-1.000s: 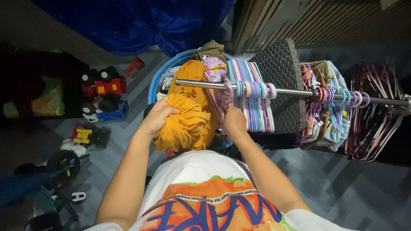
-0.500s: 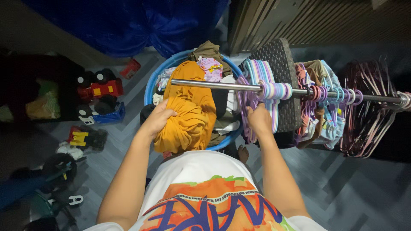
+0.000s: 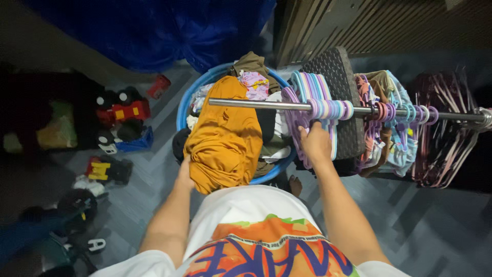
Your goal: The person takes clothes from a blue basin, places them on plastic hangers, and hangs them on a metal drying rack. The person handles multiple garments including a white patterned cloth, a brown cloth, a light blue cloth, and a yellow shirt.
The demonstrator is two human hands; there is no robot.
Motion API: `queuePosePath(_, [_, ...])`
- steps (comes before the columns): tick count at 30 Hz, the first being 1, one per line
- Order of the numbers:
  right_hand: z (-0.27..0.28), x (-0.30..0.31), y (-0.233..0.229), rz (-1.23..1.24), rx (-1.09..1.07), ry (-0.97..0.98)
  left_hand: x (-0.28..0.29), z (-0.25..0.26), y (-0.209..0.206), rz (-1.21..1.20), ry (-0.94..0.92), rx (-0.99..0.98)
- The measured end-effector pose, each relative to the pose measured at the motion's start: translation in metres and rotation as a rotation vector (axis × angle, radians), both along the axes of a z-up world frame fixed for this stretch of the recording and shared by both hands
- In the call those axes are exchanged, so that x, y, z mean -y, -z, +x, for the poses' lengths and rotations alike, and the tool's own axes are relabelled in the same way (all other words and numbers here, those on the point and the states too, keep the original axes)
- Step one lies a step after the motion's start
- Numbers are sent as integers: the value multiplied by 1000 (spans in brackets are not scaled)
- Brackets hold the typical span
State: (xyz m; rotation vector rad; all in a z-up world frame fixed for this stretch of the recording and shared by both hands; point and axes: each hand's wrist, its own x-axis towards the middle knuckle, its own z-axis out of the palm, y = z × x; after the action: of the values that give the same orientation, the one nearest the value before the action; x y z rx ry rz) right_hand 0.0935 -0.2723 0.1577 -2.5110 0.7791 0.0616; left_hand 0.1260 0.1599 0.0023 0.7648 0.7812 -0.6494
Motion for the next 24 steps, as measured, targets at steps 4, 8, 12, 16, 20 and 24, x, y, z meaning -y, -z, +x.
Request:
queuePosePath(4, [2,0,0,-26,-3,1,5,-8,0,-27,-38,-30])
queuePosePath(8, [5,0,1,-13,-19,3,11,3,-3,-120,-42,48])
queuePosePath(12, [7,1,2,-21,-16,-8,-12,33,-14,24,-55,10])
queuePosePath(16, [5,0,5,-41,-17,-13,-47,69,-28,104,-1,106])
queuePosePath(20, [6,-1,2,-48,-18,4,-71,79,-37,209,-4,21])
queuePosePath(24, [8,-7,-4,-76,-69,34,-77,78,-33,179,46,49])
